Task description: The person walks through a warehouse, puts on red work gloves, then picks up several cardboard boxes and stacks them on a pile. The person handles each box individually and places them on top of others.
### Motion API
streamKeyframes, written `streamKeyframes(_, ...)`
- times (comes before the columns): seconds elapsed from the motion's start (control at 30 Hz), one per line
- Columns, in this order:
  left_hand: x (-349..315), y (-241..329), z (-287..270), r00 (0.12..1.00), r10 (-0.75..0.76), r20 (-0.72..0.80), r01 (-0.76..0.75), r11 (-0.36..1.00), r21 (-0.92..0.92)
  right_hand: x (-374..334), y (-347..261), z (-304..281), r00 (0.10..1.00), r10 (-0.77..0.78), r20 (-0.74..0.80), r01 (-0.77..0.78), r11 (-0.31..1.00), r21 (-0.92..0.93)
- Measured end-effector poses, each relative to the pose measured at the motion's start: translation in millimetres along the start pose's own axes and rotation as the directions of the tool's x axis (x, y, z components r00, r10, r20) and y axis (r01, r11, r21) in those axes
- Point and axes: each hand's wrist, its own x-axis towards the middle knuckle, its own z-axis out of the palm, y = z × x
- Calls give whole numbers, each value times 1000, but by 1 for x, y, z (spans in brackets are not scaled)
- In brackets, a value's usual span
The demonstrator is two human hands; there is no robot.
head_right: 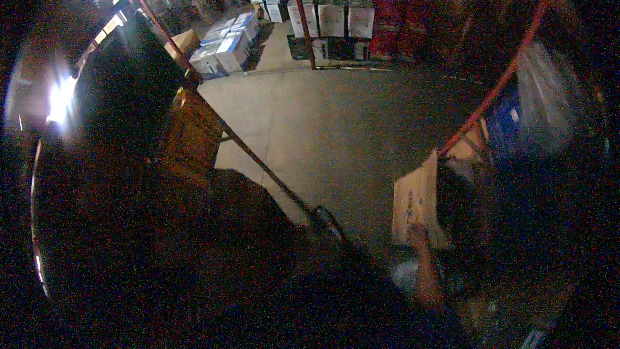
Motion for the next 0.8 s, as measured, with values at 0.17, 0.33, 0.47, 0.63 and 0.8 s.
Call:
streamKeyframes(0.17, 115, 155, -90, 986, 162, 23, -164, 984, 76, 47, -76, 49, 945, 304, 119, -306, 952, -6)
streamKeyframes(0.33, 178, 395, -219, 870, 491, -45, -493, 869, -49, 84, -138, 61, 878, 455, 150, -451, 891, -62)
streamKeyframes(0.47, 208, 520, -308, 821, 526, -224, -551, 832, -65, 167, -170, 96, 855, 491, 168, -479, 871, -109)
streamKeyframes(0.63, 294, 529, -325, 757, 461, -463, -615, 743, -265, 343, -222, 150, 846, 467, 255, -437, 884, -168)
streamKeyframes(0.8, 327, 454, -300, 970, 18, -242, -76, 970, -232, 519, -386, 211, 831, 427, 357, -376, 904, -204)
